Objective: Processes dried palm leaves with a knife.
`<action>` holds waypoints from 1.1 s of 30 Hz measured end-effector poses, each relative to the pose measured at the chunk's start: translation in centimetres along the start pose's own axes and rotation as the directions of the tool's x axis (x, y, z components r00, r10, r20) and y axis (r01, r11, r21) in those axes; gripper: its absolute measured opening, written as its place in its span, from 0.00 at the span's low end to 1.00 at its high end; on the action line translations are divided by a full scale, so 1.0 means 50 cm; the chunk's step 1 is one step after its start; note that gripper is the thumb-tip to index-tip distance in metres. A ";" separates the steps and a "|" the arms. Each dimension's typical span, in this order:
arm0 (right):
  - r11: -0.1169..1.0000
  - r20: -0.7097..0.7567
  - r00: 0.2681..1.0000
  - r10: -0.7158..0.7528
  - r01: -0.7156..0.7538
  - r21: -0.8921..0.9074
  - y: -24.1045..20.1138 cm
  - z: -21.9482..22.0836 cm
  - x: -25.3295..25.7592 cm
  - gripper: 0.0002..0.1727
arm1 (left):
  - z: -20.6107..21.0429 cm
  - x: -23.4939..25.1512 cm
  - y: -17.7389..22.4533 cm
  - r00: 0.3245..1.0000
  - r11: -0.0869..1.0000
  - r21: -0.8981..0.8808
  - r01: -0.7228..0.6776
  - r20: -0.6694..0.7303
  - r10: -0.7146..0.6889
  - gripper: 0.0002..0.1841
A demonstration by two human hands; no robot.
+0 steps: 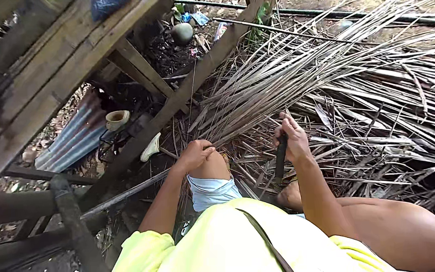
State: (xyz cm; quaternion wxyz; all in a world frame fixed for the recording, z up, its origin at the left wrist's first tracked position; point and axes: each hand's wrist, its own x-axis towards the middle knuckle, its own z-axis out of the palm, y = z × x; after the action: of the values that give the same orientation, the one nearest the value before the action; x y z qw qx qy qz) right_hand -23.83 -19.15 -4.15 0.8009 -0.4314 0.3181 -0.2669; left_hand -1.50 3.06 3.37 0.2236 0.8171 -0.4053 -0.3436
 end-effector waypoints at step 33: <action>0.900 0.228 0.970 0.082 0.027 -0.436 0.121 0.157 -0.044 0.13 | 0.188 0.027 0.066 0.854 0.885 0.454 -0.103 -0.416 0.313 0.10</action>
State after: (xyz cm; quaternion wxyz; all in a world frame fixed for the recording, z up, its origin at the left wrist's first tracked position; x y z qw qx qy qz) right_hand -18.56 -10.58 -5.40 0.7205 -0.6240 0.2763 -0.1234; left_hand -9.59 -0.76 -1.25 0.1742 0.8547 -0.4889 -0.0102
